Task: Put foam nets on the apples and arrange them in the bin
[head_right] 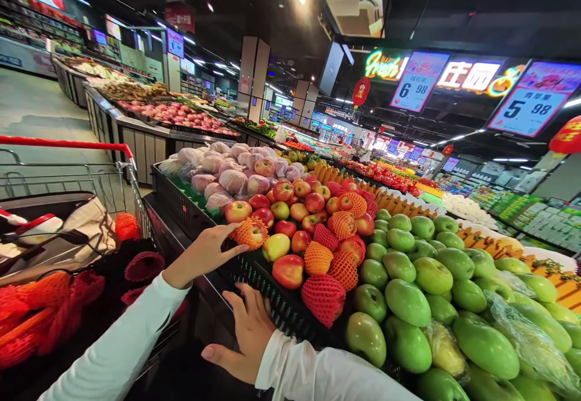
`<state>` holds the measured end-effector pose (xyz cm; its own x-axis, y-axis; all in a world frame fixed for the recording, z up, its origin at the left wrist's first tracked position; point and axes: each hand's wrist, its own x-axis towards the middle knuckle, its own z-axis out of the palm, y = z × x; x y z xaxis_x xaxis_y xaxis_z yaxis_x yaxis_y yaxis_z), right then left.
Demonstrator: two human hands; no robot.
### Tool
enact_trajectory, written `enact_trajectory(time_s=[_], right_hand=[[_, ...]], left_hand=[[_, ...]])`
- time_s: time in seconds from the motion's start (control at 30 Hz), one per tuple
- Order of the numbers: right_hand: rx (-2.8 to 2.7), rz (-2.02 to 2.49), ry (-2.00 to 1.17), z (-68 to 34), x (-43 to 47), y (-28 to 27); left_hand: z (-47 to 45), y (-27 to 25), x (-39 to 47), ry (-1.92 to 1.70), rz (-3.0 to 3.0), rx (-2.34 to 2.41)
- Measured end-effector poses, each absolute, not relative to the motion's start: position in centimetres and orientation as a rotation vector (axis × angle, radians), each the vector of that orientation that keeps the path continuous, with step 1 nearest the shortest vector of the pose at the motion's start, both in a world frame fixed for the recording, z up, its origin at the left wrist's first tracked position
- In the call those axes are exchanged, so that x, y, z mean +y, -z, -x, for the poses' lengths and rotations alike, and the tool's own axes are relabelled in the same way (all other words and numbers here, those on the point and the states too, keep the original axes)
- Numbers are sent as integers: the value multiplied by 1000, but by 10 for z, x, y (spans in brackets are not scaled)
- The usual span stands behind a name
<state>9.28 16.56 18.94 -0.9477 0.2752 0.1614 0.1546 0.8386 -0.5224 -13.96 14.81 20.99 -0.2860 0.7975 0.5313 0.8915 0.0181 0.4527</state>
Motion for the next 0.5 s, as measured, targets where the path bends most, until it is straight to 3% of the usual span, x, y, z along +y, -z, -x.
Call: enact_trajectory(time_s=[0.13, 0.27, 0.4, 0.5], right_hand=[[-2866, 314, -678, -91, 171, -186], [-3316, 178, -415, -99, 193, -150], [-3537, -20, -311, -111, 209, -118], [-3491, 84, -286, -113, 202, -128]], left_hand=[[131, -171, 133, 1206, 1764, -2053], [153, -130, 101, 1174, 1643, -2176], [210, -100, 60, 904, 1235, -2428], [256, -80, 33, 629, 1003, -2620]])
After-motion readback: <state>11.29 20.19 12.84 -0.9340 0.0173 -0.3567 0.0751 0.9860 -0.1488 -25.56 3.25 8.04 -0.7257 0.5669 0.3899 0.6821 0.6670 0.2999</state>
